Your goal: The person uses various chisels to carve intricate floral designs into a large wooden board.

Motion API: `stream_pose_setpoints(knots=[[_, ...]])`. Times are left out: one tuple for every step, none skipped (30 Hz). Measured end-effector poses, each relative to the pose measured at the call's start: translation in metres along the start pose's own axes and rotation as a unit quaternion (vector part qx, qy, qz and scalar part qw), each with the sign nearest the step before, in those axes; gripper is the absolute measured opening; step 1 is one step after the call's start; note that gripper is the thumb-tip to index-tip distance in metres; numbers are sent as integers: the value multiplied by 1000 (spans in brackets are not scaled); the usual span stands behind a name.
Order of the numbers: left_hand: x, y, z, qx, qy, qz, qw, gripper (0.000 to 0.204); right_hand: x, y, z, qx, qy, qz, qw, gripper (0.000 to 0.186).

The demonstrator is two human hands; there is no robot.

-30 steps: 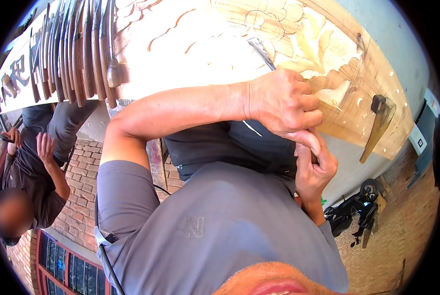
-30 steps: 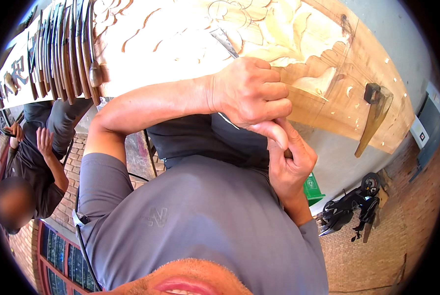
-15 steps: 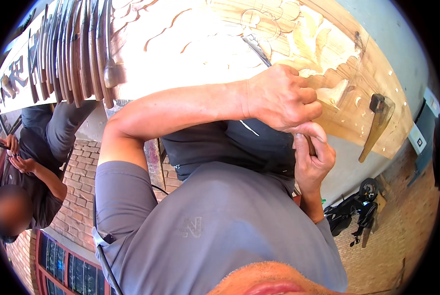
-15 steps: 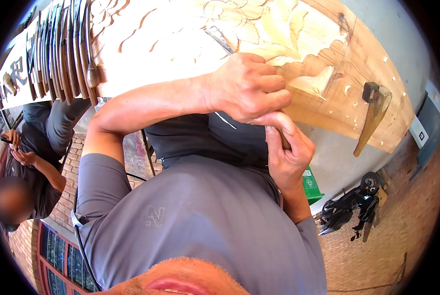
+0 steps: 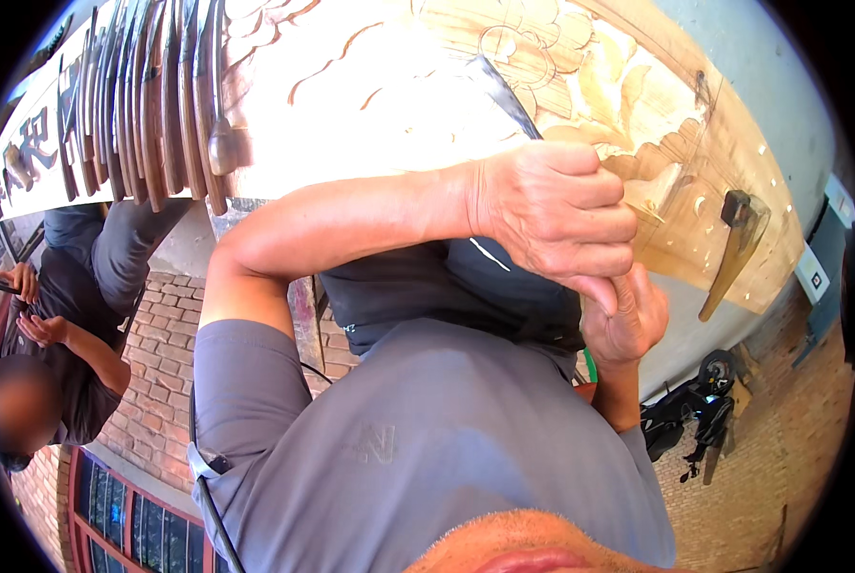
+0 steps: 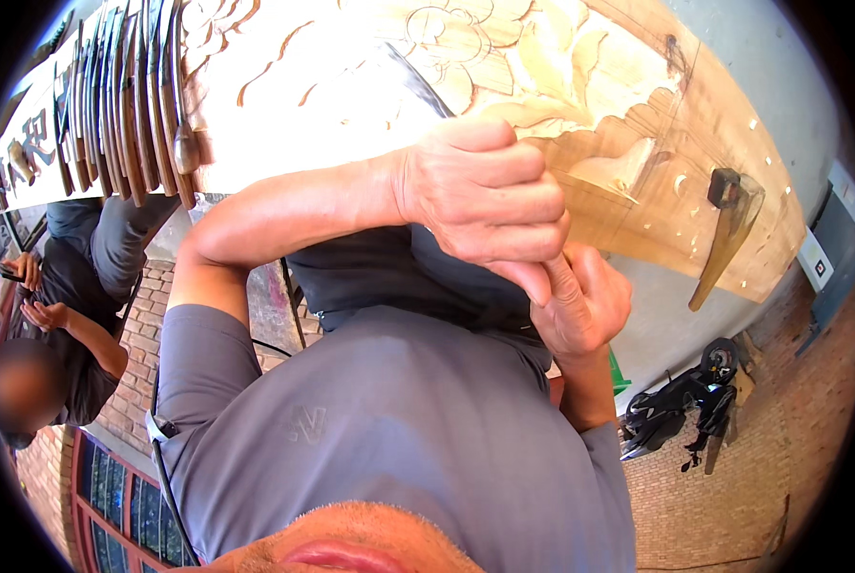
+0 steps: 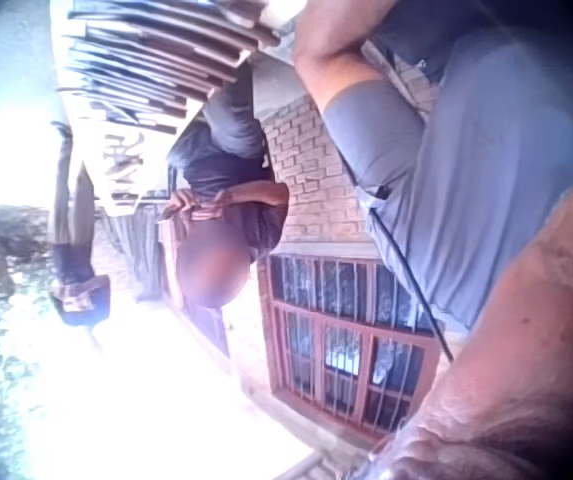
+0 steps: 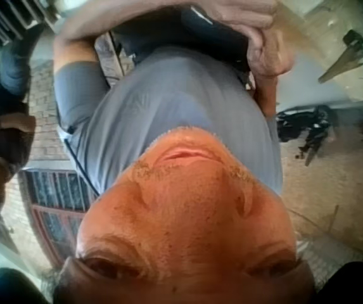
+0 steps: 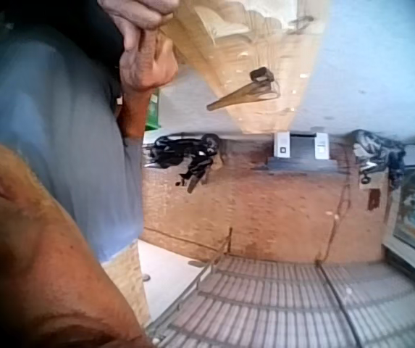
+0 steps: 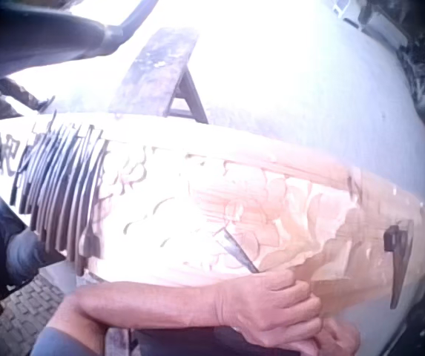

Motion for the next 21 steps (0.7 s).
stream_pose_setpoints(knots=[[-7,-4,-6,-29,24,-3,999,53,-7,-5,-5,41,-12,-25,999,38],[-13,-8,-12,-59,47,-7,997,53,-14,-9,-8,81,-23,-51,995,40],[-14,-8,-17,-92,37,-10,995,54,-23,-10,-6,100,-11,-102,990,38],[-16,-9,-18,-92,37,-10,995,54,-32,-6,-4,100,-11,-102,990,38],[-19,-10,-24,-112,71,7,991,54,-43,-11,-3,123,-6,-172,977,37],[-19,-7,-28,-132,102,22,986,54,-52,-19,-6,143,-1,-240,960,35],[-19,-4,-27,-131,113,31,984,54,-54,-18,-8,170,-14,-258,951,36],[-20,-2,-23,-131,114,28,984,54,-52,-17,-10,171,-17,-257,951,36],[-23,2,-25,-110,156,34,981,54,-50,-14,-10,183,-29,-235,954,37],[-25,5,-27,-88,197,39,976,54,-48,-11,-11,194,-40,-212,957,37],[-24,5,-25,-81,203,37,975,55,-47,-11,-13,192,-45,-215,957,37],[-26,4,-23,-84,206,36,974,55,-47,-10,-16,195,-32,-238,951,35],[-28,6,-21,-91,206,50,973,55,-48,-11,-19,197,-19,-262,945,34],[-30,8,-21,-98,206,64,972,55,-49,-11,-19,197,-21,-265,943,34],[-30,8,-21,-99,209,63,971,55,-48,-11,-22,209,-22,-269,940,34],[-31,7,-22,-94,226,56,968,55,-47,-11,-24,221,-22,-272,936,34],[-32,7,-24,-89,242,50,965,56,-47,-11,-26,222,-25,-275,935,34],[-32,7,-24,-92,244,49,964,56,-47,-11,-25,227,-37,-269,935,34],[-31,8,-25,-90,243,59,964,56,-47,-11,-24,233,-49,-263,935,34],[-31,10,-25,-88,242,68,964,56,-47,-12,-23,233,-50,-266,934,34],[-31,10,-26,-91,243,68,963,56,-46,-12,-23,232,-39,-269,934,33]])
Point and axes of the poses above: each hand's wrist, its own x-axis towards the middle knuckle, its own z-axis out of the back of the hand, y = z × x, the point moved 7 cm from there along x, towards the middle knuckle, and after that the axes turned 4 degrees about -y, right-handed, at the moved point
